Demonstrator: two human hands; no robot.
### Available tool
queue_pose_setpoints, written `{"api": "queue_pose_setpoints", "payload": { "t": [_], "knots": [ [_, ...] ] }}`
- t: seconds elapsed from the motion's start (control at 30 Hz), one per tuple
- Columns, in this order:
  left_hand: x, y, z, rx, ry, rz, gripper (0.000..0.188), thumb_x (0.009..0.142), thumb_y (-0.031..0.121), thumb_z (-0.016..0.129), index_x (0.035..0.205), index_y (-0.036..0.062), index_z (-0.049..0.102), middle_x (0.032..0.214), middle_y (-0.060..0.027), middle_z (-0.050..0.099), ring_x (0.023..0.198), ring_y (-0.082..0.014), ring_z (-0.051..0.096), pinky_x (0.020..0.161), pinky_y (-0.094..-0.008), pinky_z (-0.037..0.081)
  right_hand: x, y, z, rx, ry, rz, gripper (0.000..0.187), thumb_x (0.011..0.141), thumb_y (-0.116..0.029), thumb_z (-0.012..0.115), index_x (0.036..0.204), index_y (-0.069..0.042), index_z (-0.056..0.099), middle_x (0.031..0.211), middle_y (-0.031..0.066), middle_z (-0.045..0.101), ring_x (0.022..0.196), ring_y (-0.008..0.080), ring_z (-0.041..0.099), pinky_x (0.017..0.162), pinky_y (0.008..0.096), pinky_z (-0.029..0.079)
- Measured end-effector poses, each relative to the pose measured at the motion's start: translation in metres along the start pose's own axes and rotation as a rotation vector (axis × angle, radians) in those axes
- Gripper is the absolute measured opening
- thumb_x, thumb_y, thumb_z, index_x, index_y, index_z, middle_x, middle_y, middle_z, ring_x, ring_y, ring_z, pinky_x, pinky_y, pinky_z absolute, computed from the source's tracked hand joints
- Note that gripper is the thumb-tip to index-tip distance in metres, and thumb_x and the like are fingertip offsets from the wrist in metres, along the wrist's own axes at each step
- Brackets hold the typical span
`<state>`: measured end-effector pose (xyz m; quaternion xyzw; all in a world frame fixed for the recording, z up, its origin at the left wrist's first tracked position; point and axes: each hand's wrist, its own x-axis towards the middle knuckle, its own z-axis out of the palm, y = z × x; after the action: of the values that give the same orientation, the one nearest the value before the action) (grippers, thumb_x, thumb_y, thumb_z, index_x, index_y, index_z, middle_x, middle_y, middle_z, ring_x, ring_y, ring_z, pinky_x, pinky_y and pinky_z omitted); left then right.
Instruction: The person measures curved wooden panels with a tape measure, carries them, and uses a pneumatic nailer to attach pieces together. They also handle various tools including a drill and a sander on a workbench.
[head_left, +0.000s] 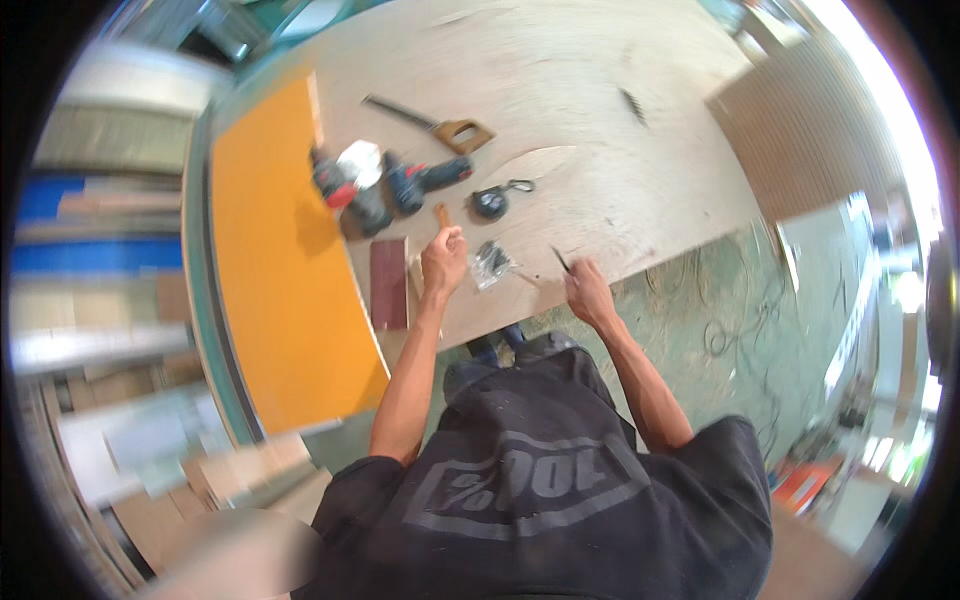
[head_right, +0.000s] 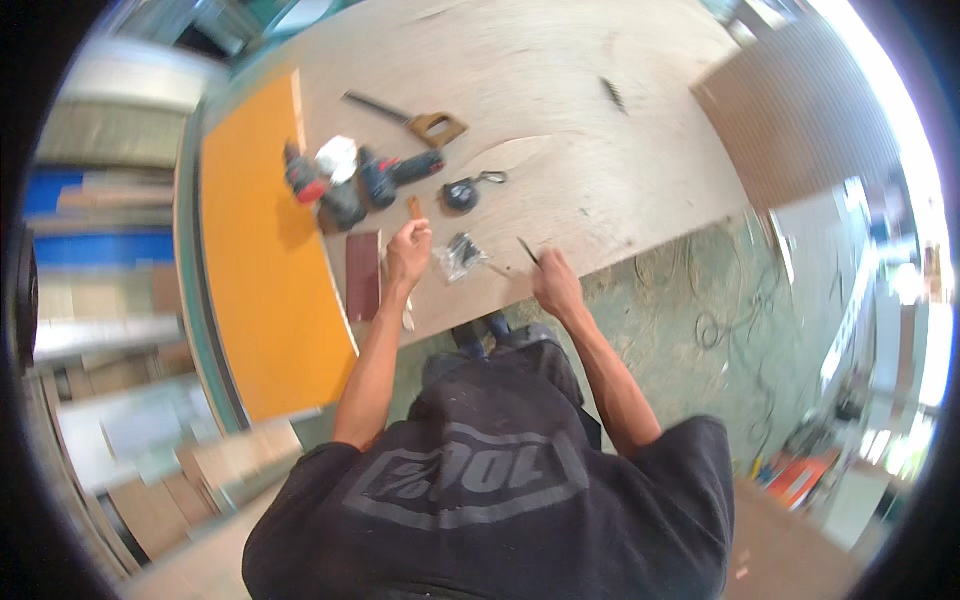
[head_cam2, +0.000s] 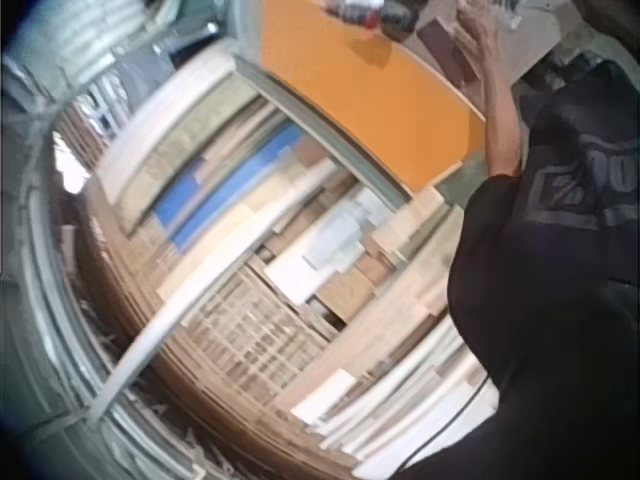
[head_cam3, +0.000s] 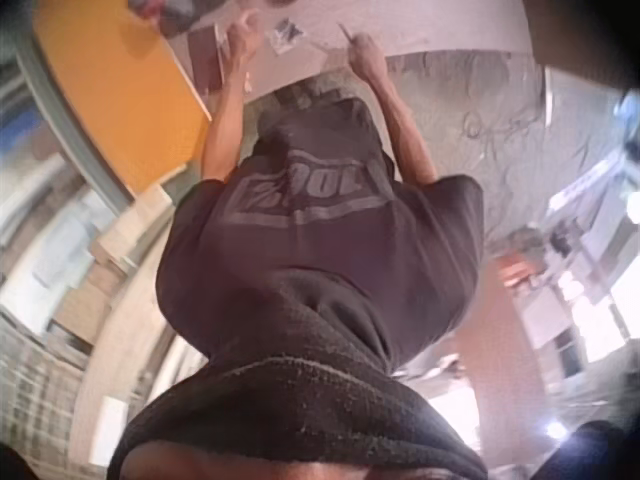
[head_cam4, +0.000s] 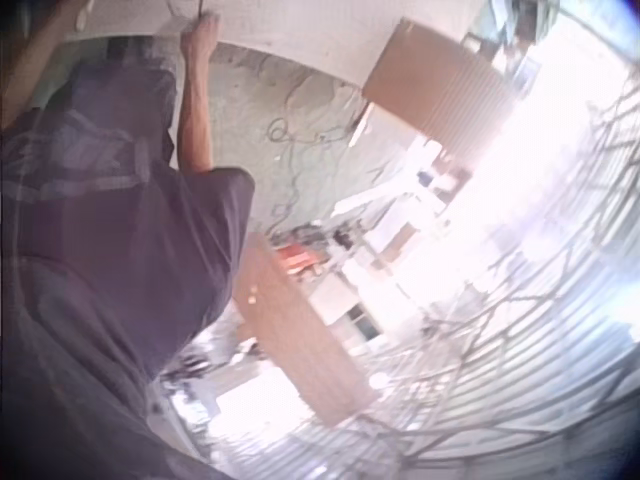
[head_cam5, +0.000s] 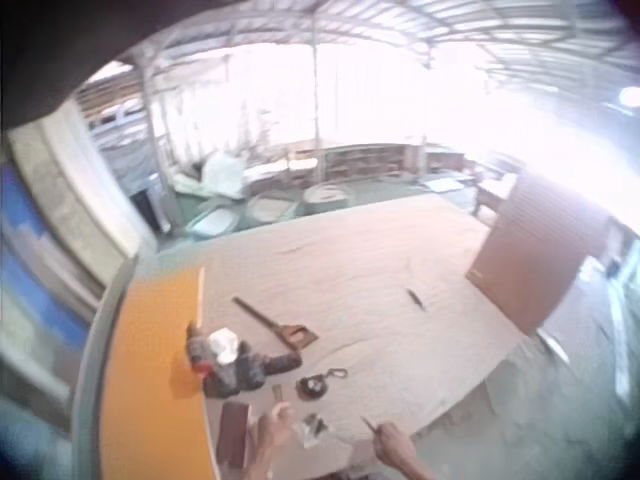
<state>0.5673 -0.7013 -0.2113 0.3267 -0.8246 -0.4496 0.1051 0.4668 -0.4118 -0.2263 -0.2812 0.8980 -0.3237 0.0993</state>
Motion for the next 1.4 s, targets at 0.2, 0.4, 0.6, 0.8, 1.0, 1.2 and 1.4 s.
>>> {"api": "queue_pose_setpoints", "payload": {
  "t": [0.2, 0.4, 0.6, 0.8, 1.0, 1.2, 1.4],
  "knots": [
    [0.092, 0.028, 0.098, 0.655, -0.042, 0.120, 0.073, 0.084, 0.057, 0.065, 0.142, 0.0156, 0.048, 0.140, -0.0307, 0.045, 0.126, -0.0439, 0.050, 0.102, -0.0507, 0.043, -0.229, 0.085, -0.053, -0.003, 0.358, 0.649, 0.020, 0.074, -0.011, 0.063, 0.078, 0.001, 0.047, 0.070, 0.0198, 0.052, 0.068, 0.0380, 0.053, 0.063, 0.0452, 0.043],
    [0.096, 0.049, 0.149, 0.815, 0.105, -0.229, 0.065, 0.085, 0.054, 0.066, 0.132, 0.0127, 0.052, 0.138, -0.0195, 0.048, 0.121, -0.0396, 0.051, 0.093, -0.0564, 0.046, -0.438, 0.121, -0.019, 0.117, 0.748, 1.186, 0.023, 0.080, -0.016, 0.061, 0.077, 0.001, 0.047, 0.064, 0.0157, 0.050, 0.059, 0.0286, 0.051, 0.059, 0.0410, 0.042],
    [0.001, 0.117, 0.201, 0.449, 0.181, 0.012, 0.055, 0.083, 0.039, 0.066, 0.122, 0.0024, 0.053, 0.114, -0.0213, 0.063, 0.102, -0.0367, 0.064, 0.086, -0.0501, 0.051, -0.495, 0.189, -0.031, 0.035, 0.879, 1.442, 0.016, 0.087, -0.014, 0.056, 0.081, 0.000, 0.052, 0.068, 0.0122, 0.058, 0.063, 0.0206, 0.059, 0.058, 0.0400, 0.045],
    [-0.169, 0.262, 0.373, -0.428, -0.412, -0.041, 0.034, 0.088, 0.030, 0.064, 0.101, -0.0012, 0.061, 0.084, -0.0114, 0.064, 0.068, -0.0206, 0.064, 0.057, -0.0339, 0.056, -0.419, 0.297, -0.156, 0.483, 0.713, 0.984, 0.015, 0.092, -0.011, 0.052, 0.091, 0.001, 0.060, 0.071, 0.0093, 0.064, 0.058, 0.0159, 0.060, 0.052, 0.0318, 0.046],
    [-0.276, 0.335, 0.492, -0.731, -0.995, -0.130, 0.025, 0.095, 0.024, 0.058, 0.102, -0.0004, 0.061, 0.083, -0.0054, 0.064, 0.071, -0.0114, 0.063, 0.057, -0.0282, 0.055, -0.295, 0.328, -0.305, 1.408, 0.577, 0.731, 0.027, 0.100, -0.027, 0.048, 0.100, -0.005, 0.064, 0.073, 0.0005, 0.063, 0.052, 0.0077, 0.051, 0.045, 0.0223, 0.035],
    [-0.266, 0.398, 0.589, -0.197, -0.795, 0.282, 0.040, 0.091, 0.027, 0.065, 0.112, -0.0060, 0.054, 0.089, -0.0163, 0.069, 0.074, -0.0213, 0.067, 0.065, -0.0299, 0.051, -0.221, 0.378, -0.326, 1.871, 0.774, 0.725, 0.043, 0.101, -0.050, 0.048, 0.102, -0.010, 0.065, 0.070, -0.0013, 0.061, 0.047, 0.0060, 0.048, 0.037, 0.0217, 0.034],
    [-0.219, 0.497, 0.671, 0.149, -0.435, 0.880, 0.058, 0.093, 0.034, 0.058, 0.134, -0.0050, 0.048, 0.116, -0.0260, 0.064, 0.106, -0.0394, 0.062, 0.092, -0.0516, 0.047, -0.172, 0.475, -0.401, 1.605, 0.731, 0.769, 0.043, 0.101, -0.049, 0.050, 0.098, -0.008, 0.064, 0.066, -0.0036, 0.057, 0.044, 0.0052, 0.044, 0.034, 0.0223, 0.031]
  ]
}}
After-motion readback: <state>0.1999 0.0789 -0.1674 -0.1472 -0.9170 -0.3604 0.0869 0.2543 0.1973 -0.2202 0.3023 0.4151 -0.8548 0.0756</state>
